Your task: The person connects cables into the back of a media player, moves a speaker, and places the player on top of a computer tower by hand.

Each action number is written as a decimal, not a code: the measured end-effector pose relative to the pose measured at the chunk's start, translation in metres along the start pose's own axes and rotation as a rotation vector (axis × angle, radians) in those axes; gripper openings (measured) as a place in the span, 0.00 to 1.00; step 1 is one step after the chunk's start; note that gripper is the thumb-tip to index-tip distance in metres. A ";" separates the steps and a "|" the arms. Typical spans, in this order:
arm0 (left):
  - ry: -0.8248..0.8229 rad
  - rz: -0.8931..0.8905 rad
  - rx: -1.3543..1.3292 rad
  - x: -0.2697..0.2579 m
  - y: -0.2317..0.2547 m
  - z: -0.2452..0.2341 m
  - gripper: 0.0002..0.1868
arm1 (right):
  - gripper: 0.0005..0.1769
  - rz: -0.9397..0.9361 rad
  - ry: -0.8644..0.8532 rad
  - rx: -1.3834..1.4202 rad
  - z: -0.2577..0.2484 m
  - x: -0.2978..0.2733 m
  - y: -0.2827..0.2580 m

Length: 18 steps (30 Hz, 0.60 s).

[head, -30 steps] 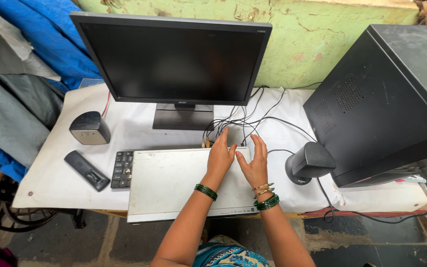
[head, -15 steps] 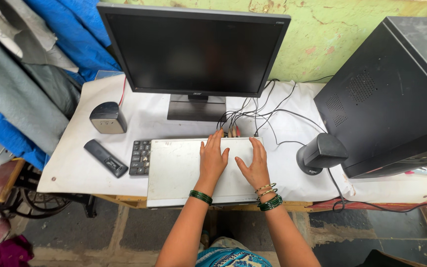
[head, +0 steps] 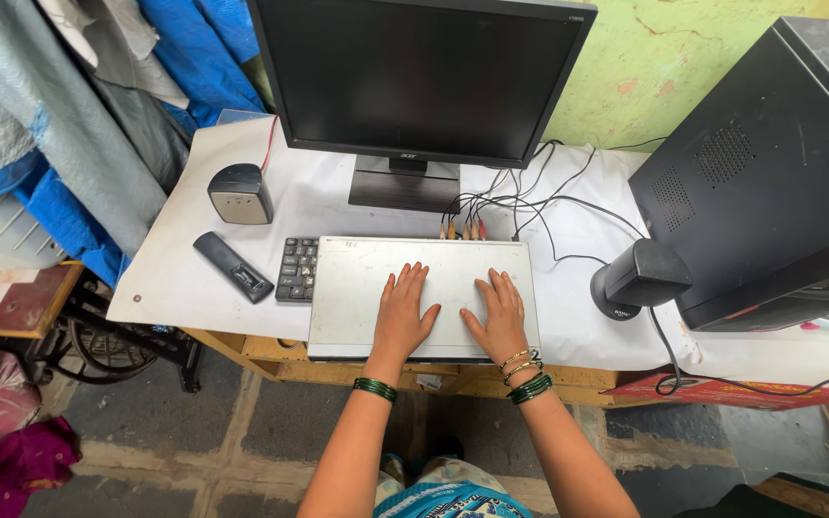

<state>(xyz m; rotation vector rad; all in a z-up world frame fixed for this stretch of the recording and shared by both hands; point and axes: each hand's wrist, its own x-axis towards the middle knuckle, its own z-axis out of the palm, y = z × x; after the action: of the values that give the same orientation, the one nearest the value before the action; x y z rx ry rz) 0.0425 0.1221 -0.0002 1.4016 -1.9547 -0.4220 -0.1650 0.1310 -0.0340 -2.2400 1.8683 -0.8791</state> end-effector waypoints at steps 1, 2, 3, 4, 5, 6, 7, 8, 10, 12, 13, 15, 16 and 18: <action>0.003 0.030 0.017 -0.002 0.000 -0.002 0.36 | 0.34 -0.004 -0.001 0.001 0.001 -0.001 0.000; 0.004 0.029 0.019 -0.004 0.001 -0.003 0.36 | 0.33 -0.014 0.008 -0.020 0.002 -0.001 0.001; -0.007 0.046 0.033 -0.005 0.002 -0.005 0.33 | 0.32 -0.024 0.017 -0.042 0.002 -0.001 0.001; -0.018 0.064 0.047 -0.007 0.003 -0.006 0.31 | 0.32 -0.025 0.016 -0.041 0.003 -0.002 0.001; -0.017 0.063 0.047 -0.008 0.004 -0.007 0.31 | 0.33 -0.032 0.020 -0.046 0.003 -0.002 0.001; 0.024 0.097 0.064 -0.010 0.005 -0.008 0.28 | 0.33 -0.038 0.021 -0.051 0.003 -0.003 0.001; 0.066 0.132 0.081 -0.012 0.005 -0.008 0.26 | 0.33 -0.038 0.020 -0.050 0.003 -0.005 0.001; 0.069 0.133 0.081 -0.012 0.006 -0.009 0.26 | 0.33 -0.040 0.020 -0.054 0.003 -0.004 0.001; 0.068 0.091 0.050 -0.012 0.007 -0.009 0.24 | 0.33 -0.046 0.022 -0.060 0.003 -0.004 0.002; 0.045 0.068 0.050 -0.014 0.008 -0.007 0.23 | 0.32 -0.048 0.025 -0.064 0.004 -0.003 0.002; 0.019 0.045 0.051 -0.016 0.009 -0.006 0.21 | 0.32 -0.053 0.025 -0.065 0.005 -0.002 0.003; 0.033 0.078 0.090 -0.023 0.011 -0.003 0.20 | 0.33 -0.050 0.020 -0.069 0.007 -0.003 0.005; 0.044 0.111 0.131 -0.028 0.011 -0.001 0.19 | 0.33 -0.053 0.016 -0.067 0.007 -0.003 0.006; 0.051 0.116 0.122 -0.038 0.009 -0.001 0.20 | 0.33 -0.041 0.001 -0.063 0.009 -0.003 0.008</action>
<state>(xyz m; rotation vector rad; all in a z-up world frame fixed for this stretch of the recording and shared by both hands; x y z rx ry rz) 0.0440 0.1611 -0.0068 1.3516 -2.0370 -0.2151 -0.1679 0.1294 -0.0454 -2.3229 1.8829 -0.8394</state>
